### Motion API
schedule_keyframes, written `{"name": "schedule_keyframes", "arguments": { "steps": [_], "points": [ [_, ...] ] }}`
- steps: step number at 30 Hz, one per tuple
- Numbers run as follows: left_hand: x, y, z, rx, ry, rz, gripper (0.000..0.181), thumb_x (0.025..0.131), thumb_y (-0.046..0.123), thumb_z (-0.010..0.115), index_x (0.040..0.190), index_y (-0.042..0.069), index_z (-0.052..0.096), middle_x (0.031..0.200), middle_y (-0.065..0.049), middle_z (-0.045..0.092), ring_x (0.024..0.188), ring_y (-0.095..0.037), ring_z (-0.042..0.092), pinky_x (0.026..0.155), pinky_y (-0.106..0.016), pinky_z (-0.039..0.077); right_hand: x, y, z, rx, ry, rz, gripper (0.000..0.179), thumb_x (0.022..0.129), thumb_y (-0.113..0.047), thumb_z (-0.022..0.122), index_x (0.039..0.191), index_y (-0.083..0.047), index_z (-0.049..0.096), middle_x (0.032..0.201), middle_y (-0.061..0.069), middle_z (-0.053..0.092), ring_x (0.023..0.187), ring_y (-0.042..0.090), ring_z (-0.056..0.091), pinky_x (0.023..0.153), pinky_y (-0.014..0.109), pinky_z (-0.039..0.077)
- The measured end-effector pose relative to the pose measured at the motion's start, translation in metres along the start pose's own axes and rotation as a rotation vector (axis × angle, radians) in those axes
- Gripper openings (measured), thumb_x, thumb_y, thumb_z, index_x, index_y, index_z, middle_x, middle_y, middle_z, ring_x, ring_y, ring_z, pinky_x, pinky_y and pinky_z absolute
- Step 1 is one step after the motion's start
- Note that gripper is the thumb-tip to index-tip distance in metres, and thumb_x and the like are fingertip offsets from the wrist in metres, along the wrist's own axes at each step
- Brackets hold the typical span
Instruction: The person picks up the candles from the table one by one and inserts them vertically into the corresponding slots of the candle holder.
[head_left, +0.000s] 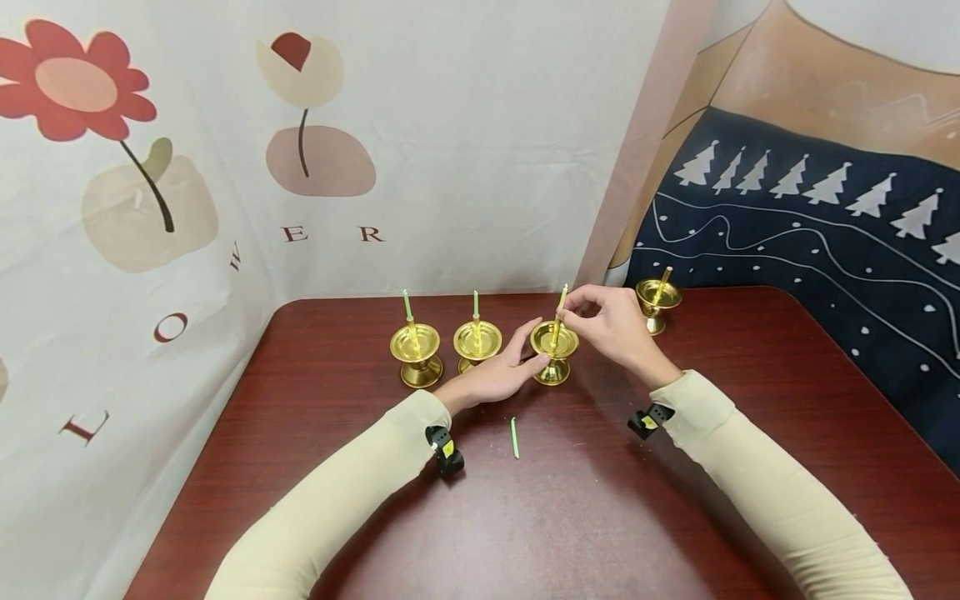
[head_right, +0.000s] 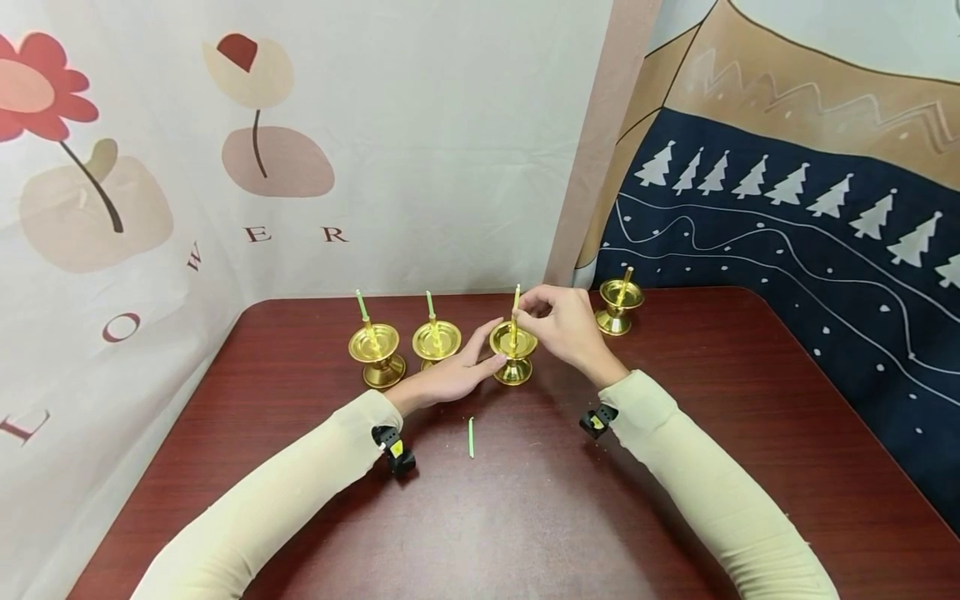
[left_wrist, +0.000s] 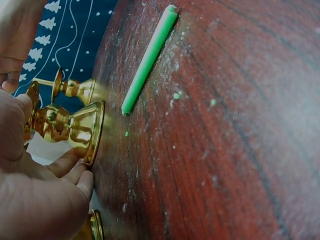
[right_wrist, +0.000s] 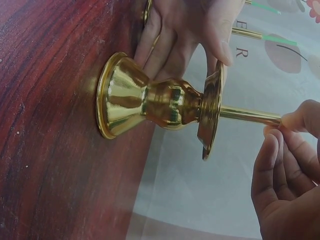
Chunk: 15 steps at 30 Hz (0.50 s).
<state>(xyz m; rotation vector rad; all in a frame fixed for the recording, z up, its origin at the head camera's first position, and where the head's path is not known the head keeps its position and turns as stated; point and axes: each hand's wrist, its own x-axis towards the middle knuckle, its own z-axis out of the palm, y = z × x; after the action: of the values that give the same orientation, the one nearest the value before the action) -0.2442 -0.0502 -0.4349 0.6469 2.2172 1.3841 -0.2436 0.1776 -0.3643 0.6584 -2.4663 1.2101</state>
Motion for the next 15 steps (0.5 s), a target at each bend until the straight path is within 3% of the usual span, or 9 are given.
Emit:
{"name": "schedule_keyframes", "arguments": {
  "steps": [8,15],
  "points": [
    [-0.001,0.001,0.0,-0.002,0.0,0.001,0.077,0.119,0.034,0.05,0.178,0.024,0.001,0.176,-0.019,0.032,0.162,-0.027,0.032,0.129,-0.046,0.029,0.001,0.001,-0.002,-0.008,0.004,-0.02,0.004,0.093,-0.004,0.083,0.092,-0.007,0.082,0.079,0.002,0.076,0.072,0.018,0.068,0.064,0.02,0.05],
    [-0.011,0.009,0.001,0.03,0.013,0.038,0.074,0.12,0.035,0.046,0.178,0.019,0.003,0.175,-0.022,0.033,0.162,-0.03,0.034,0.128,-0.047,0.032,0.004,0.001,-0.003,-0.032,-0.026,-0.007,0.008,0.092,-0.004,0.083,0.09,-0.012,0.084,0.077,0.0,0.076,0.071,0.018,0.067,0.063,0.022,0.048]
  ]
}}
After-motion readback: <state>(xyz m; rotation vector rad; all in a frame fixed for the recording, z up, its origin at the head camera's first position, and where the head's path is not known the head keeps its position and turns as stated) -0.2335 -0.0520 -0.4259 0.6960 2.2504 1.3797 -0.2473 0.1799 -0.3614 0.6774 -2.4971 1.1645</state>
